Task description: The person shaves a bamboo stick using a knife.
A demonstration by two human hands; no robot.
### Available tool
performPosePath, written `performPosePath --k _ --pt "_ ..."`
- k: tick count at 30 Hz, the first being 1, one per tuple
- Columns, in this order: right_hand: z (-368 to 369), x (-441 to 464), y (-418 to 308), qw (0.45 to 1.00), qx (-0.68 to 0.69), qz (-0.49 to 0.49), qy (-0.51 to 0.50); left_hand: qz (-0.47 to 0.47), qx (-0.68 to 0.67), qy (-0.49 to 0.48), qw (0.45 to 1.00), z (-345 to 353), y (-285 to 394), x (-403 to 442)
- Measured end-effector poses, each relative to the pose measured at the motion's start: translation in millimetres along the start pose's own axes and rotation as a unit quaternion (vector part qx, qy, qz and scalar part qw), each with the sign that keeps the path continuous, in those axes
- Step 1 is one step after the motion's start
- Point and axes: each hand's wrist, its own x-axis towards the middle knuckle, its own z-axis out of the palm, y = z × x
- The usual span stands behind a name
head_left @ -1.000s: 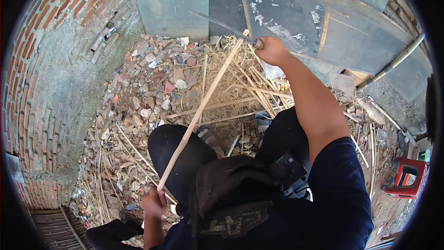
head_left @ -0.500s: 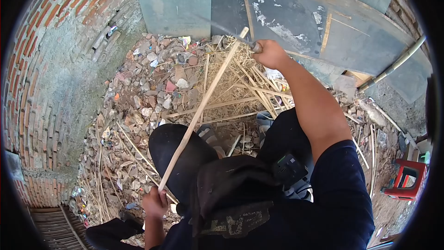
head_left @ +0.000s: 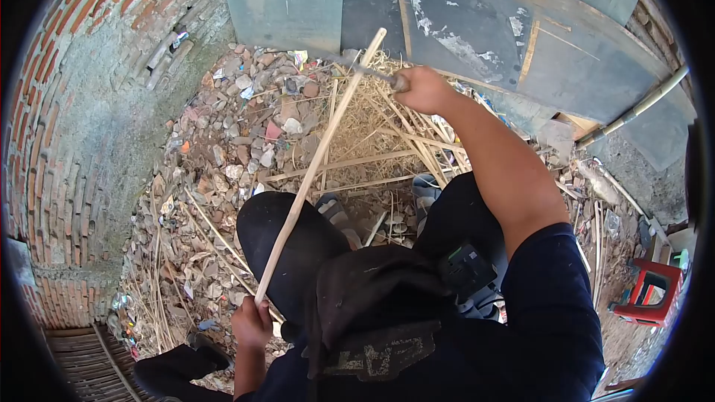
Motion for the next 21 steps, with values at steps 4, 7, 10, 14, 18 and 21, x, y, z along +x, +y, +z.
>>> performPosePath --k 4,7,10,14,18,21 --pt "7.0 -23.1 -50.7 0.971 -0.163 -0.155 -0.082 0.003 0.011 -0.013 1.000 -0.8 2.3 3.1" --pt "16.9 -0.8 -15.0 0.991 -0.039 -0.104 -0.079 -0.008 -0.004 -0.028 1.000 8.4 -7.7 3.0" --pt "19.1 10.9 8.3 0.999 0.036 0.034 -0.014 0.016 0.006 -0.010 1.000 1.8 -9.3 4.6" --pt "18.2 -3.7 -14.1 0.999 0.027 -0.030 -0.024 0.023 -0.013 -0.011 1.000 -5.6 -2.4 3.4" --pt "18.4 -13.2 -33.4 0.981 -0.102 -0.139 -0.088 0.008 -0.025 -0.029 0.999 -2.8 -0.9 4.5" --pt "17.5 3.2 0.4 0.997 -0.050 -0.036 -0.051 -0.014 -0.032 -0.036 0.999 2.0 1.6 7.4"
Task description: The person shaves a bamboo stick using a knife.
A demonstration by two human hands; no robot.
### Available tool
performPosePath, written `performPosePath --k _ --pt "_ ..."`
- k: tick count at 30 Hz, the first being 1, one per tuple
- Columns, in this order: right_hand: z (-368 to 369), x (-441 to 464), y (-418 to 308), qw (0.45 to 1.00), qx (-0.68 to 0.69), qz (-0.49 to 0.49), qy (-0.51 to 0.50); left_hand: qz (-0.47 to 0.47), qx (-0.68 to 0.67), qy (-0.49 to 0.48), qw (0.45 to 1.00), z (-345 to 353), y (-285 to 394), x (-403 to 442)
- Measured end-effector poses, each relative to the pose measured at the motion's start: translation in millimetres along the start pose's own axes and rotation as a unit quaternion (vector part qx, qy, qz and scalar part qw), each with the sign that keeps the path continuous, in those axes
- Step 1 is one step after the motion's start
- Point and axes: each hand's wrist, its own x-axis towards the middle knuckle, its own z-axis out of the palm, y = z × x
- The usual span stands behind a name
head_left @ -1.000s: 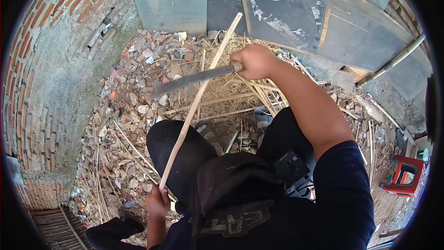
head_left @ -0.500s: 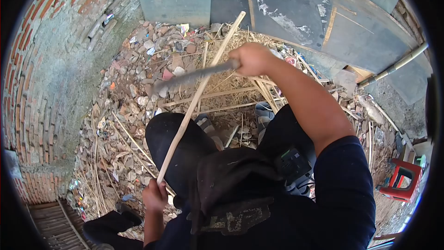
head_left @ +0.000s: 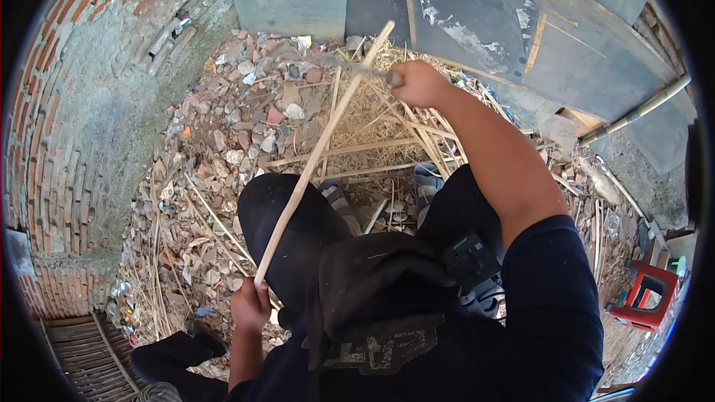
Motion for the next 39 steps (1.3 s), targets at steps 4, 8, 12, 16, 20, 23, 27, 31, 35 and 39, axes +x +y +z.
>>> performPosePath --k 4,8,12,16,20,23,27,31,35,39 --pt "1.1 10.6 25.4 0.993 0.041 0.085 0.068 0.034 0.051 0.010 0.998 -20.7 -2.0 0.7" --pt "-6.9 -14.7 -23.3 1.000 -0.017 -0.016 -0.016 0.033 0.043 -0.003 0.999 -19.3 -5.0 -1.9" --pt "-5.4 -14.9 -42.2 0.990 -0.083 -0.107 -0.033 0.029 0.023 -0.014 0.999 -16.3 -3.8 1.6" --pt "4.7 5.4 15.1 0.987 0.144 0.029 0.069 0.032 -0.006 0.021 0.999 -2.1 -8.6 1.0" --pt "-4.7 1.9 5.2 0.989 0.124 0.050 0.060 0.033 -0.007 0.028 0.999 -2.8 -6.5 -0.3" --pt "7.1 -11.2 -28.2 0.996 0.059 -0.061 0.014 0.031 -0.003 0.025 0.999 -4.3 6.2 -0.7" --pt "4.6 -7.9 -46.0 0.992 -0.036 -0.109 -0.045 0.026 -0.025 0.027 0.999 0.0 9.6 5.4" --pt "10.7 4.6 -28.7 1.000 0.014 -0.015 0.000 0.029 -0.054 0.022 0.998 1.2 4.1 0.2" --pt "9.7 -3.5 -48.5 0.996 0.076 -0.039 -0.019 -0.002 -0.048 0.005 0.999 -7.0 7.6 -5.1" --pt "3.4 -12.2 -68.5 0.993 -0.058 -0.084 -0.058 0.012 -0.016 0.010 1.000 -8.6 6.4 1.1"
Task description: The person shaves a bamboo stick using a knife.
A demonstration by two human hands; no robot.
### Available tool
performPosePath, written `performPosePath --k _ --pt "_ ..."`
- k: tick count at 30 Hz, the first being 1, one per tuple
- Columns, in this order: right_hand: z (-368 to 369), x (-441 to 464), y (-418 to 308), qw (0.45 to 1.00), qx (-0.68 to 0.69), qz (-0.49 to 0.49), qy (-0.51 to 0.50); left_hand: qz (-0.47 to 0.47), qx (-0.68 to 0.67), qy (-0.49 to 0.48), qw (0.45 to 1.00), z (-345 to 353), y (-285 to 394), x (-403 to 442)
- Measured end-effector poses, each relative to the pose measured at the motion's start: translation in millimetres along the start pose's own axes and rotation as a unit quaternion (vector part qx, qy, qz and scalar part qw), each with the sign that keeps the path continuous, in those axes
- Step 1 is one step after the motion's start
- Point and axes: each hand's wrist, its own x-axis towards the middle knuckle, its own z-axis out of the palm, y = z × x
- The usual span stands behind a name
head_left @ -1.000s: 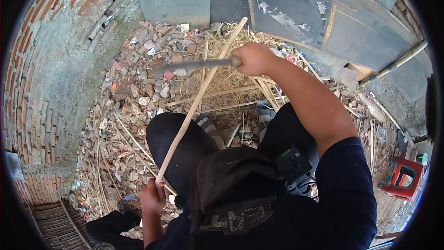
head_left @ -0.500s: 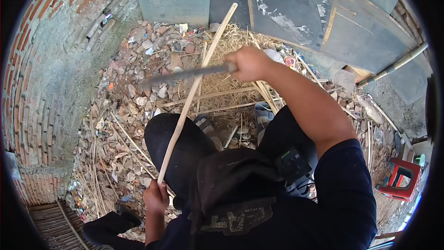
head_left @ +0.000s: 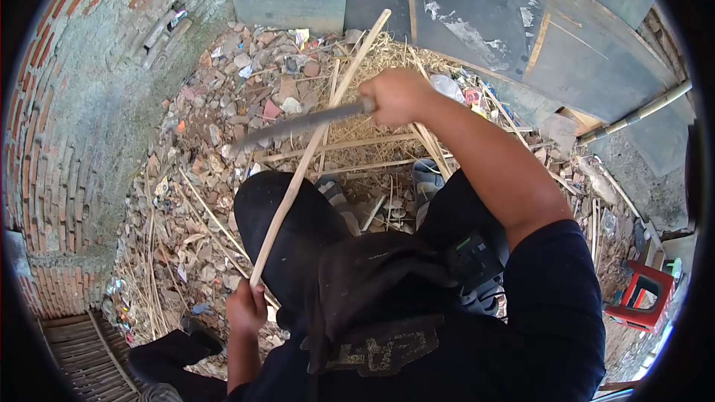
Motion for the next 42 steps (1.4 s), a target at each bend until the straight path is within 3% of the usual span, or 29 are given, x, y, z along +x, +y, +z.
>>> performPosePath --k 3,7,11,15,18,22,25,26,29,33,34,37,38,41,42 --pt "10.5 8.3 17.1 0.998 0.039 0.053 0.024 -0.022 -0.013 -0.011 1.000 1.6 -1.1 3.0" --pt "9.8 -0.1 5.1 0.993 0.070 0.042 0.090 -0.011 -0.039 -0.021 0.999 -5.2 2.8 -1.4" --pt "-0.4 -5.5 -8.5 0.997 -0.074 -0.012 -0.014 0.020 -0.041 -0.025 0.999 -3.4 -3.1 -1.8" --pt "0.1 5.9 49.9 0.979 0.051 0.152 0.128 0.022 -0.015 -0.012 1.000 -8.1 1.5 3.4" --pt "-4.1 -0.8 53.9 0.984 0.042 0.135 0.108 -0.013 -0.002 -0.044 0.999 -19.2 1.0 4.3" --pt "0.3 -16.9 8.2 0.997 -0.060 0.004 0.050 -0.006 -0.039 -0.061 0.997 -20.3 5.9 10.1" --pt "3.6 -2.8 26.2 0.998 0.010 0.052 0.039 0.004 -0.079 -0.062 0.995 -11.2 1.0 11.5" --pt "8.8 6.5 41.0 0.989 0.063 0.111 0.078 0.016 -0.080 -0.053 0.995 -10.9 0.8 11.6" --pt "9.7 12.2 49.6 0.983 0.074 0.119 0.116 0.012 -0.098 -0.055 0.994 -17.7 -0.8 11.4" --pt "13.9 3.3 17.0 0.997 0.032 0.009 0.076 -0.005 -0.130 -0.081 0.988 -19.2 -3.0 8.1" --pt "12.6 -4.0 3.3 0.993 -0.026 -0.045 0.106 0.004 -0.128 -0.079 0.989 -18.9 -3.5 8.4" --pt "12.8 8.0 25.7 0.997 0.028 0.035 0.055 -0.010 -0.151 -0.075 0.986 -10.1 -0.3 10.6" --pt "14.0 13.1 37.0 0.987 0.099 0.106 0.066 -0.002 -0.137 -0.069 0.988 -7.9 -3.4 9.8" --pt "4.3 11.4 43.7 0.980 0.104 0.139 0.102 0.001 -0.113 -0.073 0.991 -15.8 -4.1 8.7" --pt "3.3 7.9 40.2 0.984 0.101 0.108 0.104 -0.002 -0.106 -0.080 0.991 -20.7 -2.4 10.0"
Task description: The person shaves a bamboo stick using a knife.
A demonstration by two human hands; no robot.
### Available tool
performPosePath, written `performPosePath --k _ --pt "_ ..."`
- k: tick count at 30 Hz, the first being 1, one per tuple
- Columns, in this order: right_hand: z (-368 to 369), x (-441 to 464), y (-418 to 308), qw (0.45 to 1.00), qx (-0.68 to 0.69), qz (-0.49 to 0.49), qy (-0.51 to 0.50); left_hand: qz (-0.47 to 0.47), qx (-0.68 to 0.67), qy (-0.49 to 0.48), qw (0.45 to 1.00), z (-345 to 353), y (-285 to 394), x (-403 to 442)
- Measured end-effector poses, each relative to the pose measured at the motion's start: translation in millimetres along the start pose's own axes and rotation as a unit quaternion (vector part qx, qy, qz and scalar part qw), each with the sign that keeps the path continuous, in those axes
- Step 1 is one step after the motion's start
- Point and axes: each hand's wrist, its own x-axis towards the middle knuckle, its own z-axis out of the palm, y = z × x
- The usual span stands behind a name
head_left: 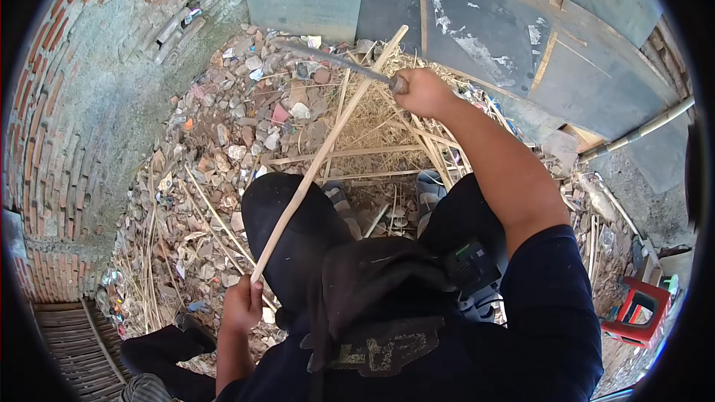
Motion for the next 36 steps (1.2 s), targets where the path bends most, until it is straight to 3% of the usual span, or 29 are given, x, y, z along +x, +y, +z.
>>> performPosePath --k 3,7,8,9,12,15,16,19,20,24,28,30,32,35,36 --pt "14.8 -13.9 -14.3 0.988 -0.072 -0.132 -0.029 -0.030 -0.031 -0.016 0.999 -5.3 13.9 -0.9" --pt "21.2 0.7 -2.7 0.996 -0.035 -0.081 -0.024 -0.015 -0.055 -0.015 0.998 7.4 -0.2 1.5" --pt "13.1 1.2 -0.6 0.999 -0.007 -0.031 -0.042 0.008 -0.039 -0.005 0.999 10.2 -2.2 1.0" --pt "10.6 3.2 -1.6 0.998 -0.011 -0.042 -0.034 0.034 -0.021 0.006 0.999 9.6 -0.7 1.7" --pt "15.7 -0.3 -4.6 0.998 -0.015 -0.065 -0.021 -0.011 -0.062 -0.015 0.998 0.3 5.9 -3.0" --pt "19.2 -20.5 -32.8 0.985 -0.070 -0.154 -0.017 0.012 -0.048 -0.011 0.999 2.1 -3.5 -5.2" --pt "10.8 -26.9 -46.7 0.972 -0.161 -0.166 -0.042 0.010 -0.047 -0.012 0.999 1.5 -1.3 -1.2" --pt "11.1 -2.3 -9.9 0.997 -0.033 -0.041 -0.053 -0.002 -0.036 -0.010 0.999 3.9 5.0 -4.8" --pt "7.7 4.7 -2.0 0.999 -0.047 0.004 -0.020 0.007 -0.020 -0.001 1.000 4.8 0.8 -3.3" --pt "3.6 -2.5 -3.0 0.998 -0.052 -0.025 -0.006 0.015 -0.030 0.001 0.999 -2.4 6.7 -1.5" --pt "-4.3 -26.8 -36.9 0.965 -0.192 -0.164 -0.072 0.017 -0.030 -0.007 0.999 2.5 -6.1 2.3" --pt "-0.4 -7.6 -9.5 0.994 -0.090 -0.029 -0.049 -0.013 -0.051 -0.010 0.999 7.5 -1.7 1.1" --pt "-10.6 4.3 12.5 0.998 -0.003 0.059 -0.006 0.028 -0.030 0.005 0.999 5.6 -3.4 4.5" --pt "-6.2 2.3 15.2 0.995 -0.095 -0.018 0.017 0.026 -0.005 0.002 1.000 -4.8 -0.7 2.6" --pt "-1.8 3.9 11.9 0.997 -0.070 -0.015 -0.039 0.021 -0.009 -0.004 1.000 -6.4 2.0 2.2"
